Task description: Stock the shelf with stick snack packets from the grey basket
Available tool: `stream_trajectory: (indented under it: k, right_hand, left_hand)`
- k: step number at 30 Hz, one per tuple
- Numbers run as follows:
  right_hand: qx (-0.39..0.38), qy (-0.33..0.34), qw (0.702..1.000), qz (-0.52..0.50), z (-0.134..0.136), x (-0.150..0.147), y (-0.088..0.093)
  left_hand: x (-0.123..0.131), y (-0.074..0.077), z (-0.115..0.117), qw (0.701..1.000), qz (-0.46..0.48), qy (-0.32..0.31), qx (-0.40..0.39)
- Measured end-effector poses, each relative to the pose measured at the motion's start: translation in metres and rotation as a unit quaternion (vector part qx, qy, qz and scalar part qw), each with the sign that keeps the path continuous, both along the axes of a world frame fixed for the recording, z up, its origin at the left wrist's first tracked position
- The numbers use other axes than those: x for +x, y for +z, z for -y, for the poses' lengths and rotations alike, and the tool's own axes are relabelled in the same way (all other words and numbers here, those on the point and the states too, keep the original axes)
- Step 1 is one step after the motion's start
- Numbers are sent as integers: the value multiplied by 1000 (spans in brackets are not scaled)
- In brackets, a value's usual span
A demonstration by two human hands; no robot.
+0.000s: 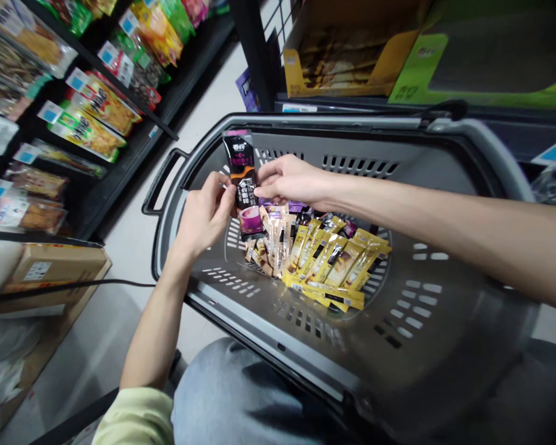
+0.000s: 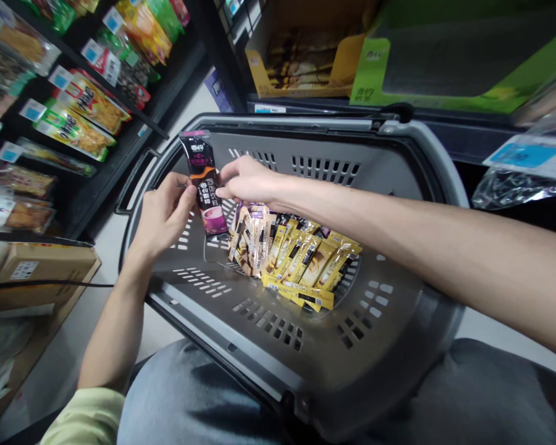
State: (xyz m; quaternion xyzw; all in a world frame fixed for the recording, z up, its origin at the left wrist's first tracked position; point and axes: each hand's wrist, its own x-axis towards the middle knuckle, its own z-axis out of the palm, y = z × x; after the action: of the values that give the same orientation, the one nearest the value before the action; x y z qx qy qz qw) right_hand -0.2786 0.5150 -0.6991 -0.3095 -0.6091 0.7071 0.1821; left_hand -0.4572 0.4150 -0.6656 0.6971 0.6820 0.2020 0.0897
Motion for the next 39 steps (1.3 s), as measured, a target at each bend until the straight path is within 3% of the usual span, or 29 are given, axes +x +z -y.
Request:
stream_trajectory:
  k: [6, 13, 33, 39]
  right_hand:
    - [-3, -48, 999, 6, 1, 0, 6]
    - [-15, -52, 998, 18, 0, 0, 6]
    - [-45, -33, 998, -12, -2, 2, 6]
    - [-62, 21, 998, -23, 0, 4, 12]
  left_hand:
    - [3, 3, 0, 1000, -19, -8, -5]
    - [5, 6, 0, 999, -33, -29, -18]
    - [4, 6, 1, 999, -35, -32, 8]
    - [4, 6, 2, 999, -31, -34, 19]
